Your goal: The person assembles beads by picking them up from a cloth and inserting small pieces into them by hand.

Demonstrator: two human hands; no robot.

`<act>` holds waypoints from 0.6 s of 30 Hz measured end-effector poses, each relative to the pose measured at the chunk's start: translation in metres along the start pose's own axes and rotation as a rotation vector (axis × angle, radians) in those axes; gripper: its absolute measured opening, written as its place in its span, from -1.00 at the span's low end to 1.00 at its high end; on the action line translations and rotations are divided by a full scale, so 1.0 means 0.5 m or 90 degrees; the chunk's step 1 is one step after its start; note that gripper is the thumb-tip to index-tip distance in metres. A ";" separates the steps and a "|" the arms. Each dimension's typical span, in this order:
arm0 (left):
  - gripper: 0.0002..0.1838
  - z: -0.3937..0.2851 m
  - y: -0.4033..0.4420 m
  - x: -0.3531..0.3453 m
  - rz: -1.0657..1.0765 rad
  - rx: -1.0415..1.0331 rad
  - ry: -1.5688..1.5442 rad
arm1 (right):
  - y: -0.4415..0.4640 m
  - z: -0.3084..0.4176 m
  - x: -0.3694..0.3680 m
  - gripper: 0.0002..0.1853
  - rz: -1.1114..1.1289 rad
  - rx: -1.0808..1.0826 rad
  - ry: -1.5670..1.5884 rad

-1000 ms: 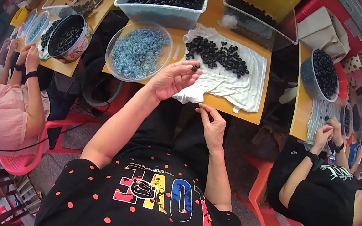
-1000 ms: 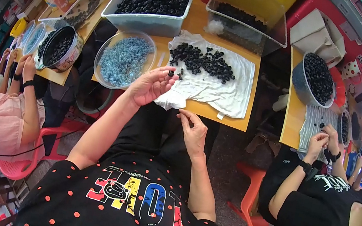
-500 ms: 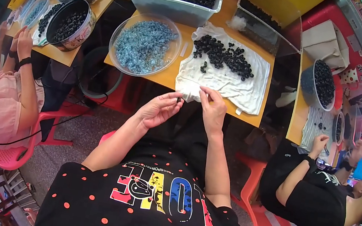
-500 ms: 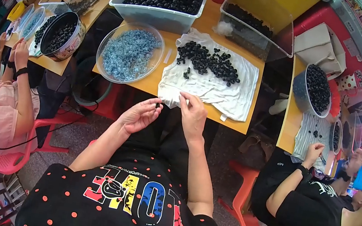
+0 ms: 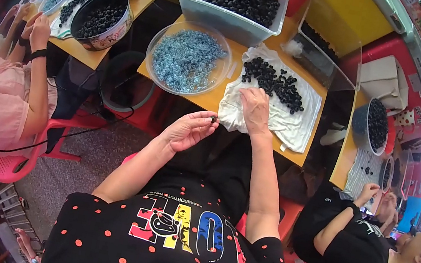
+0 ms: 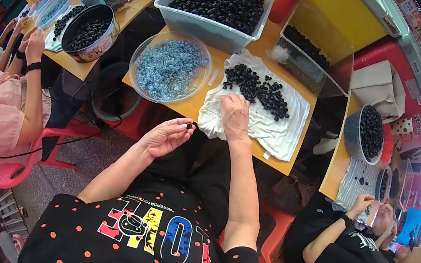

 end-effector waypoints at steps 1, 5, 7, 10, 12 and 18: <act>-0.75 -0.002 0.004 -0.003 -0.003 -0.003 0.003 | 0.000 0.002 0.011 -0.84 -0.045 -0.016 0.040; -0.76 -0.012 0.013 -0.028 -0.011 -0.041 0.024 | -0.015 0.078 0.103 -0.86 -0.034 -0.281 0.348; -0.77 -0.013 0.022 -0.034 -0.011 -0.071 0.057 | -0.048 0.101 0.111 -0.85 -0.037 -0.319 0.437; -0.80 -0.008 0.032 -0.049 -0.006 -0.120 0.101 | -0.076 0.137 0.119 -0.84 -0.061 -0.328 0.547; -0.82 -0.003 0.029 -0.059 -0.017 -0.140 0.118 | -0.086 0.148 0.123 -0.84 -0.060 -0.356 0.531; -0.82 0.008 0.028 -0.055 -0.017 -0.178 0.172 | -0.093 0.148 0.127 -0.84 -0.065 -0.334 0.443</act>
Point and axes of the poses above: each hand's wrist, its own y-axis towards the middle knuckle, its own x-axis out of the back of the hand, z = x × y, the point moved 4 cm from there along y, towards the middle knuckle, and after that the axes turned 1 degree about -y, right-handed, at the moved point
